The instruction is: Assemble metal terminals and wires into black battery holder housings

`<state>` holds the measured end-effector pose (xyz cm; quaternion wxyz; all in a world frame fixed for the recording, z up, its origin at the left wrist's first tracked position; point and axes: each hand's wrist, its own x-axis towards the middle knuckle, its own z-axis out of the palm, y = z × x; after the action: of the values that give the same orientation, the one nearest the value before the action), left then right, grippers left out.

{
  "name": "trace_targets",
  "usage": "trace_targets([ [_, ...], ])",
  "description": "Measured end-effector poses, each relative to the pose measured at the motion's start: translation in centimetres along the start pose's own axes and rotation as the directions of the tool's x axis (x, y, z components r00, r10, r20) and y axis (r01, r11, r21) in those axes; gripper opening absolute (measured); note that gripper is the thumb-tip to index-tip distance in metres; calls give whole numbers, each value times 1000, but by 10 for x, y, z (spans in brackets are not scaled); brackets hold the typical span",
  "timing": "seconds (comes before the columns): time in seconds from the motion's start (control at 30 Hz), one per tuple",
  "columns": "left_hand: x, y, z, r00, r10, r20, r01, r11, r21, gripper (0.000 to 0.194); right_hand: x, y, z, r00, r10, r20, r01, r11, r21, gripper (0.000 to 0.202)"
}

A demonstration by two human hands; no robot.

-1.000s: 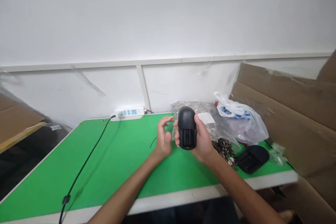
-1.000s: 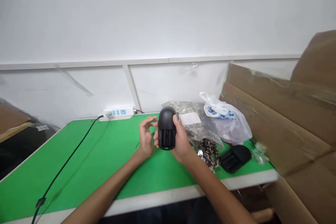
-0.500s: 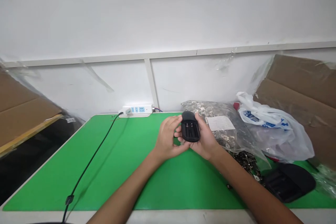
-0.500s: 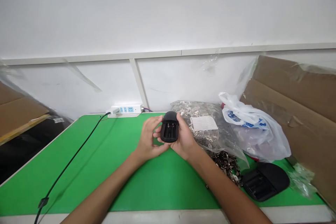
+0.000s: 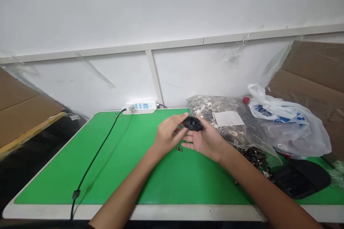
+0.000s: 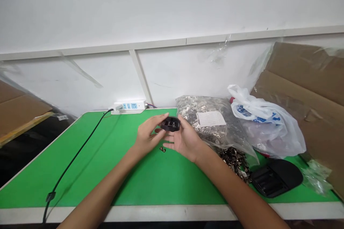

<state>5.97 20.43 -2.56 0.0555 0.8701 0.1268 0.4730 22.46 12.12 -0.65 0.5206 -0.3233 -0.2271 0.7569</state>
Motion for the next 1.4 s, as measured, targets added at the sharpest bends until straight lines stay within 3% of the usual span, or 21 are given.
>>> trace_targets([
  [0.1,0,-3,-3,999,31,8,-31,999,23,50,0,-1,0,1000,19,8,-19,1000,-8,65],
  [0.27,0,-3,-10,996,68,51,-69,998,15,43,-2,-3,0,996,-65,-66,61,996,-61,57],
  [0.33,-1,0,-10,999,3,39,-2,1000,-24,41,-4,-5,-2,997,-70,-25,66,989,-132,67],
  [0.4,-2,3,-5,988,-147,-43,142,984,-106,38,-6,-8,-4,998,-38,53,50,971,-233,87],
  [0.5,1,7,5,888,-416,-198,336,879,-338,33,-6,-13,-8,997,15,72,13,927,-375,109],
  [0.6,6,7,10,798,-541,-265,376,791,-483,35,-4,-15,-10,999,11,-31,-23,906,-423,108],
  [0.67,7,6,7,811,-506,-295,354,824,-442,33,-3,-15,-9,993,-55,-102,12,923,-384,98],
  [0.7,8,6,4,848,-438,-298,315,869,-381,32,-3,-14,-7,985,-118,-127,67,934,-351,90],
  [0.8,8,9,-5,969,-99,-227,62,984,-165,36,-5,-9,2,922,-362,-141,321,914,-246,67],
  [0.87,9,15,-7,982,50,-183,-68,993,-93,37,-7,-2,8,893,-440,-90,423,892,-161,57],
  [0.93,9,23,-5,981,38,-193,-51,997,-62,38,-6,7,11,934,-357,9,357,934,-9,50],
  [1.03,7,33,1,977,-63,-204,46,995,-83,52,-2,20,10,976,-171,135,135,961,242,38],
  [1.13,7,36,4,983,-62,-174,38,990,-138,50,2,28,6,977,-175,119,121,923,364,21],
  [1.27,9,36,3,989,4,-148,-26,988,-152,37,3,27,3,977,-196,82,150,910,387,15],
  [1.4,10,28,-4,992,94,-87,-102,991,-90,39,0,24,3,975,-209,78,182,947,267,19],
])
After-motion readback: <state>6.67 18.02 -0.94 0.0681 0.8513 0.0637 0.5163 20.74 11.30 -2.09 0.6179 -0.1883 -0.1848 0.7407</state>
